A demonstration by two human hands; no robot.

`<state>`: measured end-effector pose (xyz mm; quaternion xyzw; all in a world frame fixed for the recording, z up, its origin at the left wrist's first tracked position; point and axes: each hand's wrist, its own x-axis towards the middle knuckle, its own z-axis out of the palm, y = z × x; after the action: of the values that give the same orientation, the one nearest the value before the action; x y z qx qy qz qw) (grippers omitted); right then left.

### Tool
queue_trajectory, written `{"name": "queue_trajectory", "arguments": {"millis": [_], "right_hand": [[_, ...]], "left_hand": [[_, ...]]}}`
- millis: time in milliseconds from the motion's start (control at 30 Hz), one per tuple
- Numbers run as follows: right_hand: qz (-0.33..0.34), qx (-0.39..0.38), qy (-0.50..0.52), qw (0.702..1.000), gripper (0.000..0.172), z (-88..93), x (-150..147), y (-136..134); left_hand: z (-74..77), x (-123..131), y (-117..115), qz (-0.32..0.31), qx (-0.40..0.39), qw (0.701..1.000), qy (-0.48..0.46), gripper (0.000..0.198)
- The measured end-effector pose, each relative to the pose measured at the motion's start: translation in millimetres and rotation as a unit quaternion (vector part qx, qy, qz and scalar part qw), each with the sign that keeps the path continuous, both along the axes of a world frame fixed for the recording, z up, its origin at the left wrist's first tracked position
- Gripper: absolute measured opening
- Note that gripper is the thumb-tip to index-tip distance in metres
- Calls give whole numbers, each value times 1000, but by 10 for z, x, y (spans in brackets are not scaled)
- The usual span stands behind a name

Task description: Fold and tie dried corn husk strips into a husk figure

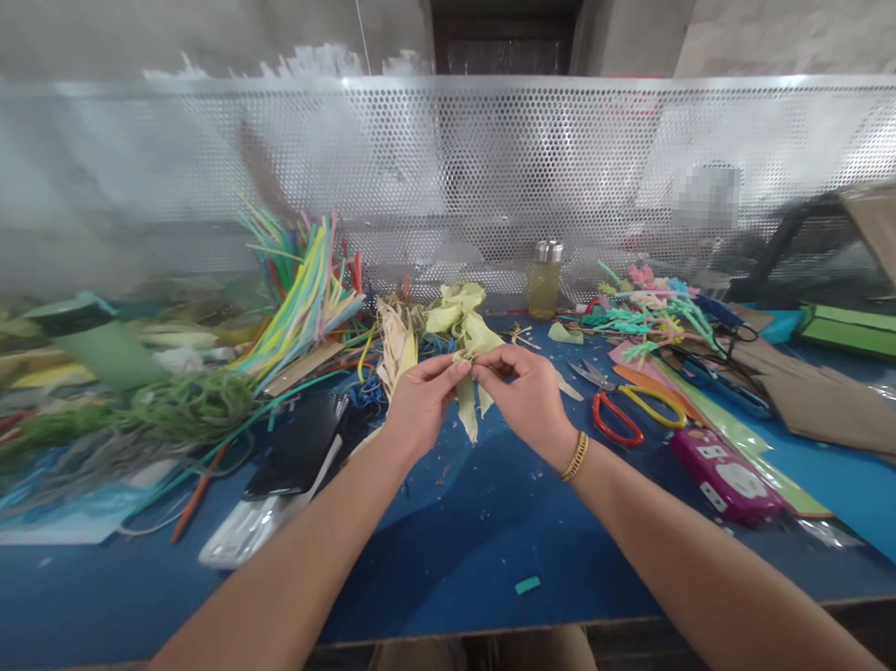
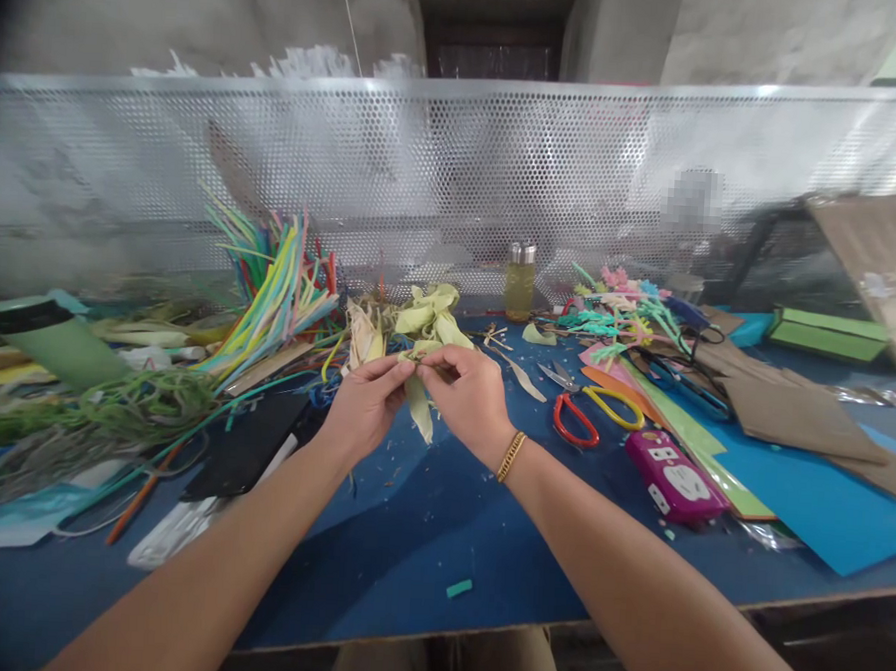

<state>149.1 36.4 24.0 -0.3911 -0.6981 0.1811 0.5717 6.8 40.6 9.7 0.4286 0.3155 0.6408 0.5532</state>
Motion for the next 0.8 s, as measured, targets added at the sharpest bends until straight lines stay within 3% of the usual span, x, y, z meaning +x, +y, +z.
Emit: {"name": "queue_trajectory", "arguments": {"millis": [200, 433, 800], "right_hand": [[-10, 15, -8, 1000, 7, 3, 1, -15], [-19, 27, 7, 999, 10, 17, 26, 10], [-13, 17, 1, 1000, 6, 53, 1, -42]], "left_hand": [[13, -7, -24, -20, 11, 999, 25, 19], [109, 8, -79, -47, -15, 999, -18, 23], [9, -36, 13, 42, 6, 998, 43, 23]]}}
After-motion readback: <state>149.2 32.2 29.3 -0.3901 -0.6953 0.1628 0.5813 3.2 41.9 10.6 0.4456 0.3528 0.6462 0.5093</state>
